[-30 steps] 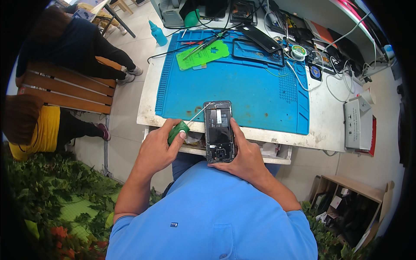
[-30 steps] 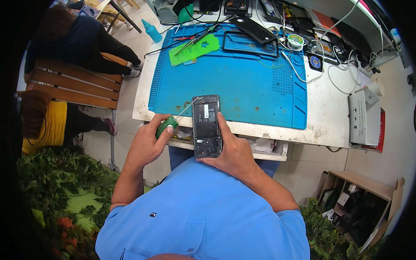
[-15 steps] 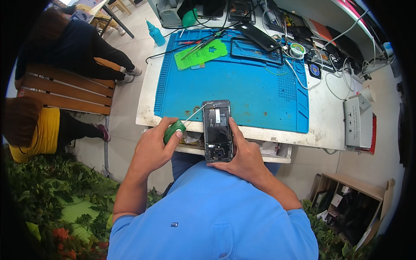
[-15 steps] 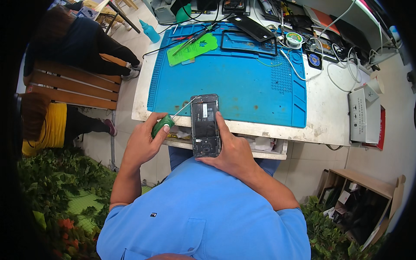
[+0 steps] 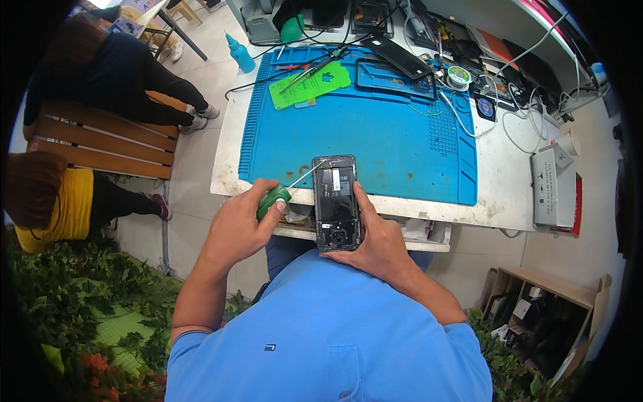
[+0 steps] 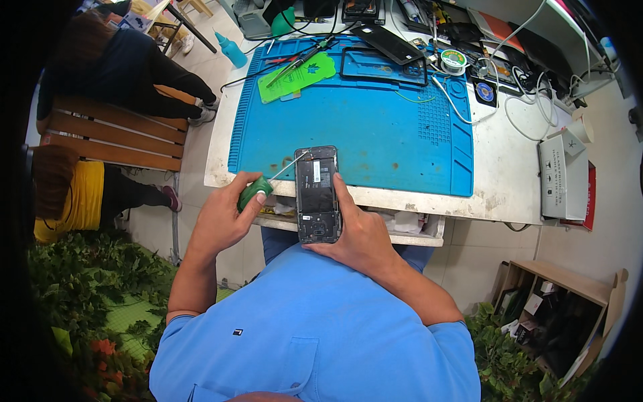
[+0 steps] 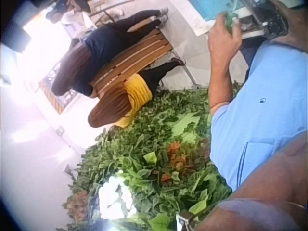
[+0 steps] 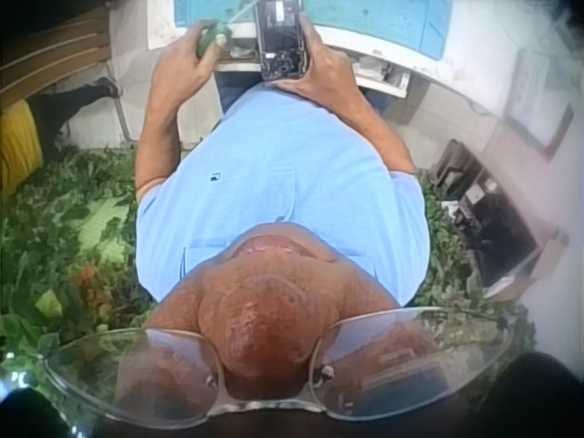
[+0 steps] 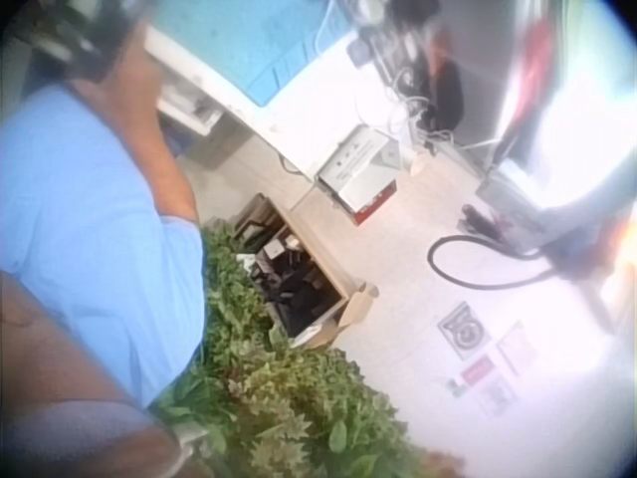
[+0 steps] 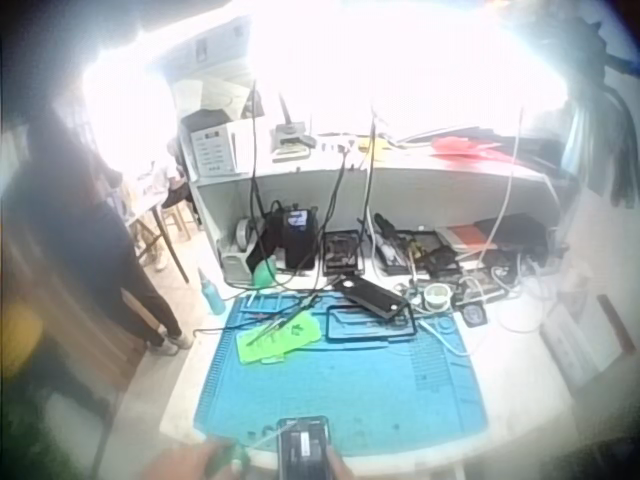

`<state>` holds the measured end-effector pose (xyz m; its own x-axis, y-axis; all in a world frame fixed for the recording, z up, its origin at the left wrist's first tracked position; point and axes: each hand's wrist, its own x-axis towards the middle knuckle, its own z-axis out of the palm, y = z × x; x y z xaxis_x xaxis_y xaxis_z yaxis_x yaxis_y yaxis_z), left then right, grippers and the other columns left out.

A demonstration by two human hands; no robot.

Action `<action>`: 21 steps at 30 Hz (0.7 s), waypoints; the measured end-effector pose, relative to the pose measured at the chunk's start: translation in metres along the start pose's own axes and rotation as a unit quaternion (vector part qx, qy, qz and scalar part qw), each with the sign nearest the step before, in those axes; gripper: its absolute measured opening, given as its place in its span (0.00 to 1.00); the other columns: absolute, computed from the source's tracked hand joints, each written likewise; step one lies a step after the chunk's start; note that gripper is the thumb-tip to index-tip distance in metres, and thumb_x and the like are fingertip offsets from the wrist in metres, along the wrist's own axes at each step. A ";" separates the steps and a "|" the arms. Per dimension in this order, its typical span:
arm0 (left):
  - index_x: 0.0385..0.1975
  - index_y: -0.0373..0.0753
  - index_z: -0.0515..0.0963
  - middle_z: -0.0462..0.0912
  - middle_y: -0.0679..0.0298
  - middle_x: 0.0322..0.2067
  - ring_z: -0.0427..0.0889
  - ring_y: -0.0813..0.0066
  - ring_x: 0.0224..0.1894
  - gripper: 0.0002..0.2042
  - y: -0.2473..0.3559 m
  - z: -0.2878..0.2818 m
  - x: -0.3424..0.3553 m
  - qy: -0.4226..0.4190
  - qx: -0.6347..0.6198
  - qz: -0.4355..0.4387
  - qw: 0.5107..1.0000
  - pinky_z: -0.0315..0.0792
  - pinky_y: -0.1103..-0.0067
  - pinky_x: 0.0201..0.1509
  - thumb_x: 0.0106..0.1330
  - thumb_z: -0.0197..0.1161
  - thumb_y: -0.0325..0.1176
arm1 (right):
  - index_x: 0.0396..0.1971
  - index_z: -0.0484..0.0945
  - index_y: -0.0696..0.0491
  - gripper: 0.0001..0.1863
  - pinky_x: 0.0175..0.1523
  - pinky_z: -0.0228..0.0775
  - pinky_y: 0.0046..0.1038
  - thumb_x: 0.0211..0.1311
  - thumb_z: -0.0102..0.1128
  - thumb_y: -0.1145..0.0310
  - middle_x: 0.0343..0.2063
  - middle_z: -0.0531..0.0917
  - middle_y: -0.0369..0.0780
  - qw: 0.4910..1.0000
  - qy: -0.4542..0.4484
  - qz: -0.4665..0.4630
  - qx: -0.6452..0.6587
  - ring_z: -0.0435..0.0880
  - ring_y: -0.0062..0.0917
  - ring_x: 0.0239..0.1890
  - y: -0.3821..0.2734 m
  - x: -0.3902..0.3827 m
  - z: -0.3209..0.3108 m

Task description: The person uses a green-handled screwdriver to remove screws from the back of a disassembled smartphone. They open a drawer to retrieve the tool and continue unscrewing components on a blue anti-static mat. The phone is flipped and handled multiple times during the process.

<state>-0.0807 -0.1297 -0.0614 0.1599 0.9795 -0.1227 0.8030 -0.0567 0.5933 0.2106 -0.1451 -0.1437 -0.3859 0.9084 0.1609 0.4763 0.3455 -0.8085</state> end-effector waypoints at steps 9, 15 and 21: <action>0.64 0.38 0.81 0.92 0.44 0.38 0.93 0.40 0.41 0.17 0.006 -0.004 0.007 -0.020 0.002 0.004 1.000 0.81 0.57 0.45 0.84 0.66 0.40 | 0.89 0.52 0.65 0.78 0.42 0.91 0.42 0.47 0.97 0.46 0.42 0.94 0.55 1.000 -0.013 0.014 -0.006 0.98 0.47 0.36 -0.003 -0.001 -0.003; 0.64 0.38 0.81 0.93 0.43 0.40 0.93 0.35 0.44 0.20 0.007 -0.008 0.011 -0.036 0.012 -0.001 0.999 0.83 0.51 0.50 0.83 0.65 0.45 | 0.89 0.54 0.65 0.80 0.41 0.90 0.37 0.44 1.00 0.46 0.44 0.95 0.52 1.000 -0.012 0.016 -0.017 0.99 0.41 0.37 -0.003 -0.001 -0.002; 0.64 0.37 0.81 0.92 0.43 0.39 0.93 0.37 0.42 0.18 0.001 -0.006 0.012 -0.023 0.007 0.021 0.999 0.81 0.55 0.46 0.84 0.66 0.42 | 0.89 0.52 0.65 0.79 0.42 0.91 0.42 0.47 0.97 0.45 0.43 0.94 0.54 1.000 -0.005 0.002 -0.004 0.98 0.47 0.36 -0.001 -0.001 -0.001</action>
<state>-0.0815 -0.1168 -0.0574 0.2194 0.9661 -0.1357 0.8033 -0.1000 0.5872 0.2117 -0.1455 -0.1425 -0.3928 0.9069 0.1524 0.4837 0.3447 -0.8045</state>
